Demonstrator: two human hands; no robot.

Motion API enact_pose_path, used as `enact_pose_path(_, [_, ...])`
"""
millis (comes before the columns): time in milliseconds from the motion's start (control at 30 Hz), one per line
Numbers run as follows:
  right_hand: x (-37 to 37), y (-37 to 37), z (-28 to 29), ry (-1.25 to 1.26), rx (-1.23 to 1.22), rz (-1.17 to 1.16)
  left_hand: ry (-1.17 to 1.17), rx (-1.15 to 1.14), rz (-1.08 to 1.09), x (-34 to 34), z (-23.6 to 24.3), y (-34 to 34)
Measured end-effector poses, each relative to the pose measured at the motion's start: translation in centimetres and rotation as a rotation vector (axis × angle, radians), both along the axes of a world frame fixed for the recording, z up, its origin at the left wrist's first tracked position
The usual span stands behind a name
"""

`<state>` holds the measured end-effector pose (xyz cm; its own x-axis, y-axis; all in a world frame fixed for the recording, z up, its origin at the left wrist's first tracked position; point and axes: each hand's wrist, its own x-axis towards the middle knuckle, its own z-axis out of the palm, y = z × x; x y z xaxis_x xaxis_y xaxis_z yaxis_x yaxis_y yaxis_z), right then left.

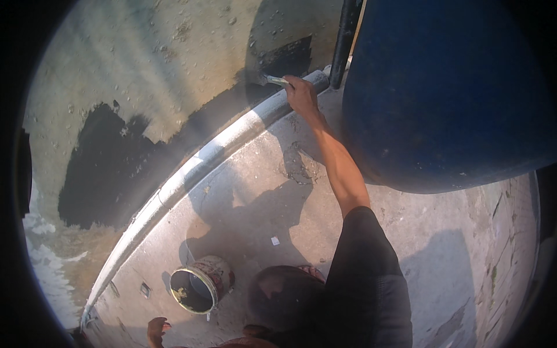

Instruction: The person sits cross-legged on a concrete floor and uses a paintbrush to apply dark paint from a bucket onto the floor surface. They repeatedly dip the brush into the bucket and spread the paint in broad strokes along the floor.

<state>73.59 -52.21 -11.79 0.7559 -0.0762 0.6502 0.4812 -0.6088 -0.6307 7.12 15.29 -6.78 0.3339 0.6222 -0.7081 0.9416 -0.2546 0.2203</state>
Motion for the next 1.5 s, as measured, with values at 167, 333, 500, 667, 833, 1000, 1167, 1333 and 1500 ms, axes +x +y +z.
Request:
enact_pose_path(167, [1.7, -2.8, 0.8, 0.009, -0.060, -0.251, -0.029, -0.001, -0.060, -0.5, 0.2, -0.4])
enact_pose_path(333, [3.3, -4.0, 1.6, 0.086, -0.017, -0.643, -0.271, 0.130, -0.840, -2.9, 1.1, 1.3])
enact_pose_path(500, [6.3, -1.2, -0.1, 0.224, -0.033, -0.621, -0.364, 0.142, -1.042, -4.8, -0.3, 2.8])
enact_pose_path(667, [0.7, 9.8, -1.3, 0.107, 0.199, -0.387, -0.669, 0.029, -1.265, -2.7, 1.2, 2.0])
enact_pose_path(833, [-8.6, 15.0, -1.4, -0.001, 0.161, -0.053, -0.558, 0.166, -0.984, -3.3, 1.5, 0.1])
enact_pose_path(1000, [-7.8, 10.3, -1.1, 0.005, 0.070, 0.152, -0.185, 0.024, -0.087, 2.1, 5.2, -6.6])
enact_pose_path(1167, [-1.0, 4.2, 1.8, 0.109, 0.004, 0.039, -0.320, 0.004, -0.373, -0.9, 2.8, -3.1])
enact_pose_path(1333, [-1.3, 1.0, 1.8, -0.065, -0.083, -0.321, -0.340, -0.010, -0.207, 1.0, 4.4, -5.9])
enact_pose_path(1500, [-4.3, 11.5, 1.6, 0.055, 0.013, -0.368, -0.291, -0.006, 0.000, 1.3, 6.0, -7.6])
